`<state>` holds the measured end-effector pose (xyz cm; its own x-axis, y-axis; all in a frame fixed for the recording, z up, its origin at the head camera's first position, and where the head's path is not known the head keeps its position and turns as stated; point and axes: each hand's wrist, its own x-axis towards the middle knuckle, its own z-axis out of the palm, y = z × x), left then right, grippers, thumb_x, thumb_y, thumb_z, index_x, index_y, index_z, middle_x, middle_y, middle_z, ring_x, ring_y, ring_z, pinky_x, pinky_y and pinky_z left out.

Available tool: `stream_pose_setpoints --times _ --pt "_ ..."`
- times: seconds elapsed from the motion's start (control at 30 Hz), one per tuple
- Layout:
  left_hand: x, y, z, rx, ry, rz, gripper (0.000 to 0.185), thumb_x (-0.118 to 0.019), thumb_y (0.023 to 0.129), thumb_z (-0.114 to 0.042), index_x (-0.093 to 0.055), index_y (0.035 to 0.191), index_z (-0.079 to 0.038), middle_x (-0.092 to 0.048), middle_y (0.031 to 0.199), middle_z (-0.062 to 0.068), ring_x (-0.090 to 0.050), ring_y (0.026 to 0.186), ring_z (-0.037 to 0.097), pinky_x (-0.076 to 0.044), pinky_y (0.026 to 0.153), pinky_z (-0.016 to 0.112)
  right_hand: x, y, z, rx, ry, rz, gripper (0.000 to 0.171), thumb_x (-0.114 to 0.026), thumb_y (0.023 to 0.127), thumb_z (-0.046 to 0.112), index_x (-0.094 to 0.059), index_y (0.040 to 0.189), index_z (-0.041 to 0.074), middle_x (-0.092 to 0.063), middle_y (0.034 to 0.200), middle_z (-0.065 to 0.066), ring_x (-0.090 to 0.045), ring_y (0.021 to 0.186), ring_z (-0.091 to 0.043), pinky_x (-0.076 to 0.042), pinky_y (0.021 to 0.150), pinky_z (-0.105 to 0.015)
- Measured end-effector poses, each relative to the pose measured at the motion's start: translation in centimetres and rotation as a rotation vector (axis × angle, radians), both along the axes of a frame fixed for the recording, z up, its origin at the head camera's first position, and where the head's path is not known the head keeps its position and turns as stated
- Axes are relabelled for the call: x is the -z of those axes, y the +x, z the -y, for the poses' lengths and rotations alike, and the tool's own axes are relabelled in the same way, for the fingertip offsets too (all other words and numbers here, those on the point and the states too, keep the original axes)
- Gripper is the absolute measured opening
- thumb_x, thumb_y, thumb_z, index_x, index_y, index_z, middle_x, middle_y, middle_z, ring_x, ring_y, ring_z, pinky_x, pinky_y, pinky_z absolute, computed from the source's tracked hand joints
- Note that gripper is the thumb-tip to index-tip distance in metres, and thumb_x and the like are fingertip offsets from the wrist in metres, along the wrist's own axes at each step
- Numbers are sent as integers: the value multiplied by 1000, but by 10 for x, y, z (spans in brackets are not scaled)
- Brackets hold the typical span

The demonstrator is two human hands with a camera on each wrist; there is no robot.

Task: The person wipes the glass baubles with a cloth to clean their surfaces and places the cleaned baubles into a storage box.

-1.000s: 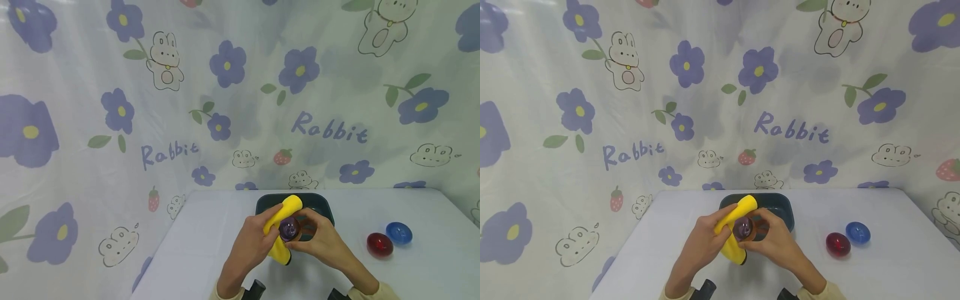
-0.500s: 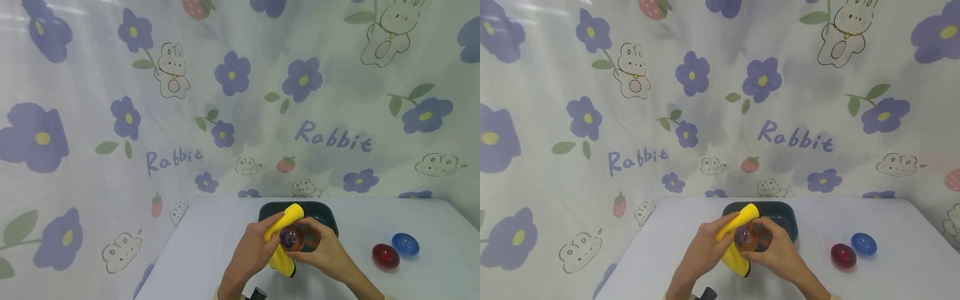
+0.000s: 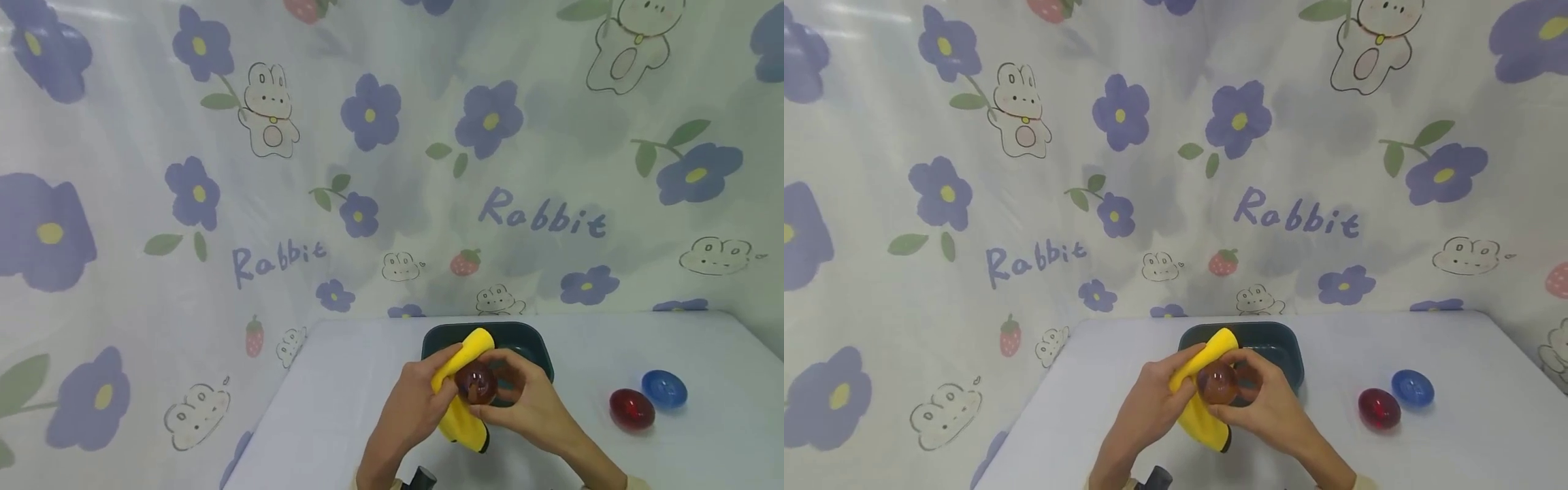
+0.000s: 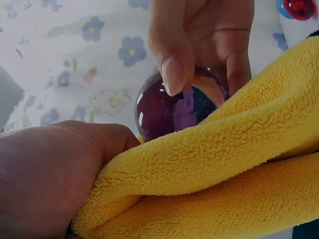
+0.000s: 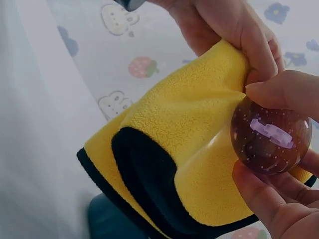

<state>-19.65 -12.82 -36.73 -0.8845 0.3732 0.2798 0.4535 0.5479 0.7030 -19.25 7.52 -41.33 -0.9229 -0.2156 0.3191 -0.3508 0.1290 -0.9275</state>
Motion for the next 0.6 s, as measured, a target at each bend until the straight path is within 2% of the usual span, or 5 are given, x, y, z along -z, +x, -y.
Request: stream_pose_setpoints --times 0.2,0.43,0.6 --pt "-3 1 -1 -4 -23 5 51 -56 93 -14 -61 144 -14 -74 115 7 -59 76 1 -54 74 15 0 1 0 -4 5 -11 59 -89 78 14 -60 128 9 -61 126 -16 -71 110 -25 -63 86 -35" --pt "-4 2 1 -11 -24 -15 49 -56 94 -11 -61 144 -12 -74 117 8 -61 78 3 -55 75 16 -2 -1 4 18 19 26 62 -91 75 15 -60 129 8 -61 126 -16 -69 115 -36 -62 87 -36" --pt "-6 5 1 -14 -11 2 49 -56 95 -11 -61 144 -11 -74 119 10 -61 78 3 -55 74 16 -3 0 3 22 25 45 64 -91 76 18 -60 132 11 -62 132 -15 -68 116 -35 -62 88 -37"
